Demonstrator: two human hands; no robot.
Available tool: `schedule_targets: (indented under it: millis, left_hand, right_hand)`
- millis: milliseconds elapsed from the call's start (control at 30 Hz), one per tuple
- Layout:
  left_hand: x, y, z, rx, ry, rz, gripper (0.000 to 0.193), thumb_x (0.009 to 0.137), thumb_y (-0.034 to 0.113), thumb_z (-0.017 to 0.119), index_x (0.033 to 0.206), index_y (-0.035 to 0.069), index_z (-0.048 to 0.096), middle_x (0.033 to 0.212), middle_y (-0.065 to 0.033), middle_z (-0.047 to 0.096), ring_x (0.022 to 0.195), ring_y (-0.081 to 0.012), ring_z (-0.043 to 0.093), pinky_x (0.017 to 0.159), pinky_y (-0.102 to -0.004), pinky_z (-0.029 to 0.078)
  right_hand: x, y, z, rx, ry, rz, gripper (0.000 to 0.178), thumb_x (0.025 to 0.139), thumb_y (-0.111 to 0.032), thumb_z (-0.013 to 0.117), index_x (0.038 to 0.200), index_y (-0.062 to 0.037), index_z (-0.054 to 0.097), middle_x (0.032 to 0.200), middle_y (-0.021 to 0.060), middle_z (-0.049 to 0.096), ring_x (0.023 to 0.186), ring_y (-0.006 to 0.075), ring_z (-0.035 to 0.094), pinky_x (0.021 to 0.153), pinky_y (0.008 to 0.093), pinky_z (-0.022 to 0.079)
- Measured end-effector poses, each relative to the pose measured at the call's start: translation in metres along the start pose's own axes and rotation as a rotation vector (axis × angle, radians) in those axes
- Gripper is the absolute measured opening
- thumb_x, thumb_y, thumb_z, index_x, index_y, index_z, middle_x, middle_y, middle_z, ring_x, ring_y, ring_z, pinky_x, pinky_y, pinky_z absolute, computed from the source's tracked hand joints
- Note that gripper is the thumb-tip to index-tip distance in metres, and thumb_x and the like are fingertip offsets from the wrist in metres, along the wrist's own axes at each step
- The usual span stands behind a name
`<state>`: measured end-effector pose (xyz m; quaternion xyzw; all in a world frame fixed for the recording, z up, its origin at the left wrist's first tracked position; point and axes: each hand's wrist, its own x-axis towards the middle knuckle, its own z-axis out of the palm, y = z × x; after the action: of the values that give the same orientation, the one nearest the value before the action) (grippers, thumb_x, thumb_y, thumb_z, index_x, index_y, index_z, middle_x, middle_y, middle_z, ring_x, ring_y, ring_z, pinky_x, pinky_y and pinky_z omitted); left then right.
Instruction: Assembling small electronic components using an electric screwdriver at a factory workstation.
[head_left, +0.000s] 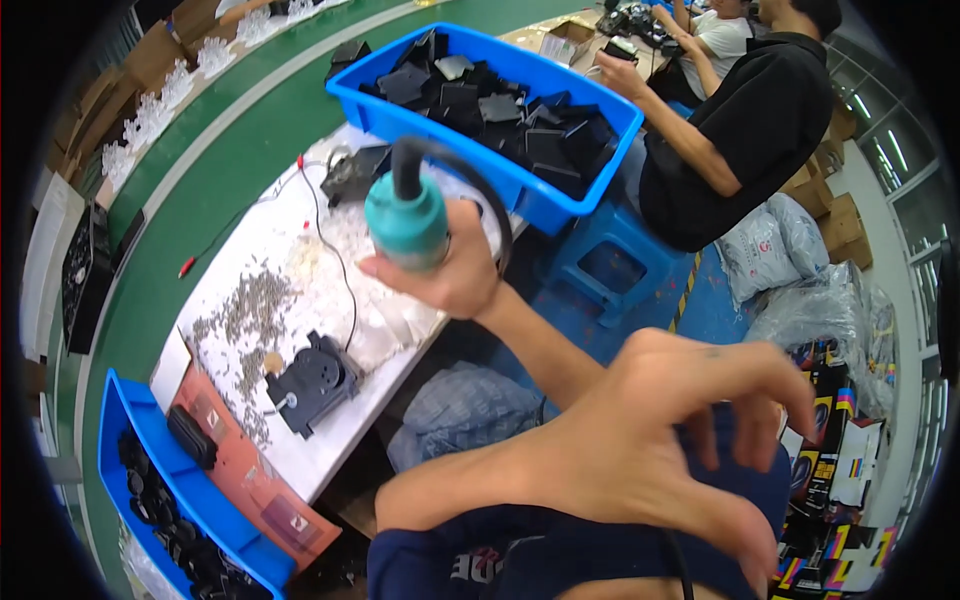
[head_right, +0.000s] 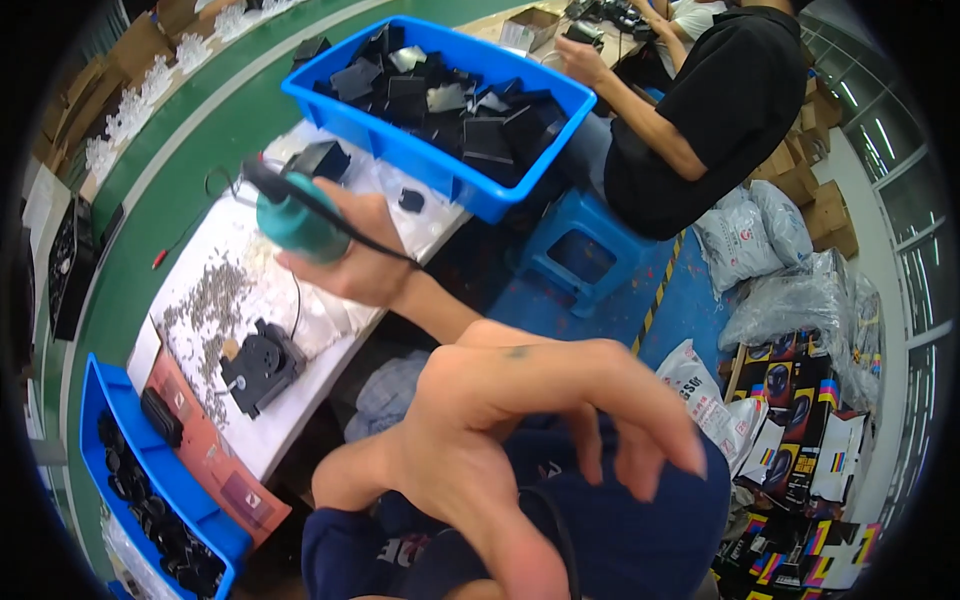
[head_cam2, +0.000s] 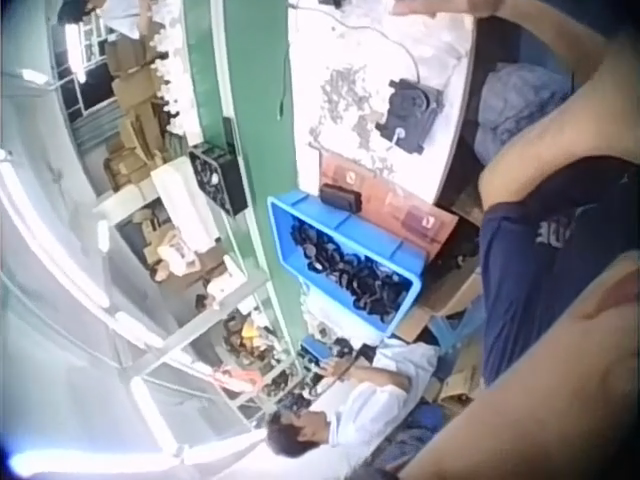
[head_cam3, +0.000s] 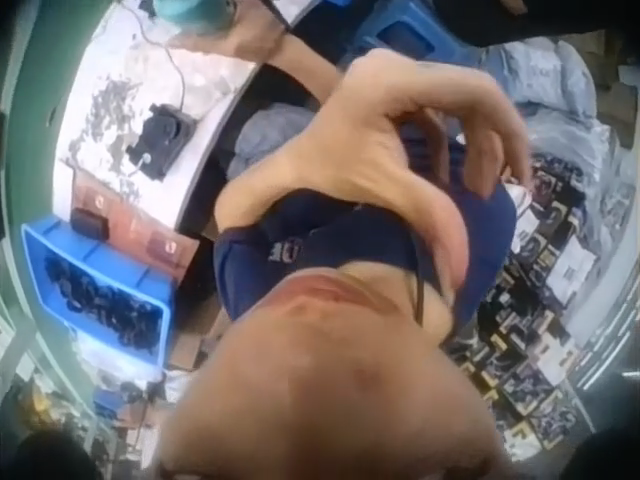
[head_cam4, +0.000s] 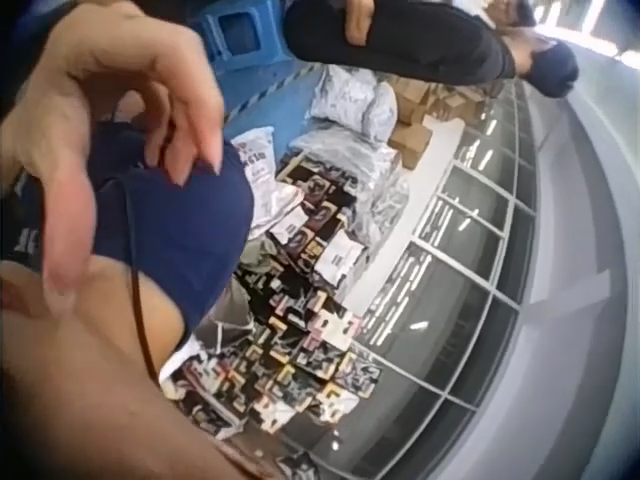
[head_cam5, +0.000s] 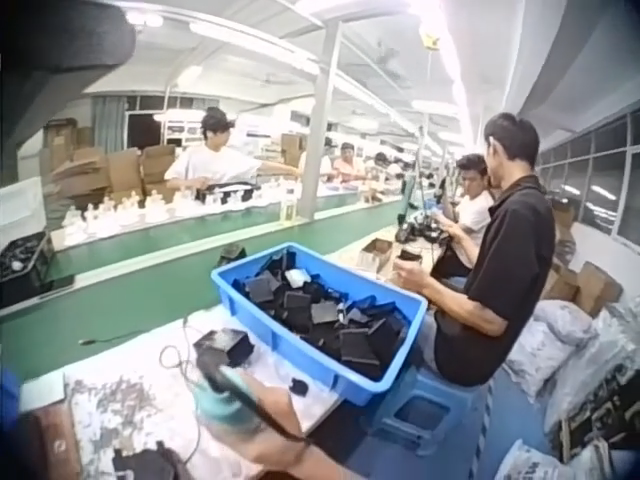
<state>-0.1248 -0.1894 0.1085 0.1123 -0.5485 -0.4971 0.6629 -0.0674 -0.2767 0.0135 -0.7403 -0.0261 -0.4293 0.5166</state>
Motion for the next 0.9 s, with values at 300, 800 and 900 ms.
schedule_targets:
  millis: [300, 800, 900]
  left_hand:
    - [-0.005, 0.001, 0.021, -0.01, 0.126, 0.161, 0.054, 0.042, 0.023, 0.083, 0.087, 0.004, 0.06, 0.061, -0.0017, 0.06, 0.049, -0.0081, 0.057, 0.046, -0.0186, 0.045]
    - [0.007, 0.019, 0.006, -0.435, -0.108, -0.049, 0.062, 0.038, 0.027, 0.083, 0.09, 0.001, 0.06, 0.063, -0.0041, 0.062, 0.053, -0.0086, 0.06, 0.047, -0.0175, 0.046]
    - [0.002, 0.013, 0.004, -0.471, -0.036, -0.039, 0.07, 0.039, 0.036, 0.082, 0.093, -0.001, 0.058, 0.065, -0.0049, 0.062, 0.054, -0.0093, 0.06, 0.047, -0.018, 0.046]
  right_hand:
    - [-0.007, -0.007, 0.007, 0.192, 0.07, 0.08, 0.028, 0.071, -0.001, 0.076, 0.092, 0.0001, 0.058, 0.076, 0.0039, 0.061, 0.064, 0.0096, 0.058, 0.056, 0.022, 0.048]
    - [-0.013, 0.004, 0.001, 0.147, 0.048, 0.034, 0.025, 0.073, 0.002, 0.072, 0.092, 0.0009, 0.056, 0.067, 0.0058, 0.059, 0.052, 0.0089, 0.055, 0.046, 0.0209, 0.043]
    - [-0.011, 0.004, 0.002, 0.199, 0.041, 0.044, 0.025, 0.072, 0.002, 0.071, 0.092, 0.0009, 0.056, 0.067, 0.006, 0.058, 0.053, 0.0088, 0.055, 0.046, 0.0208, 0.044]
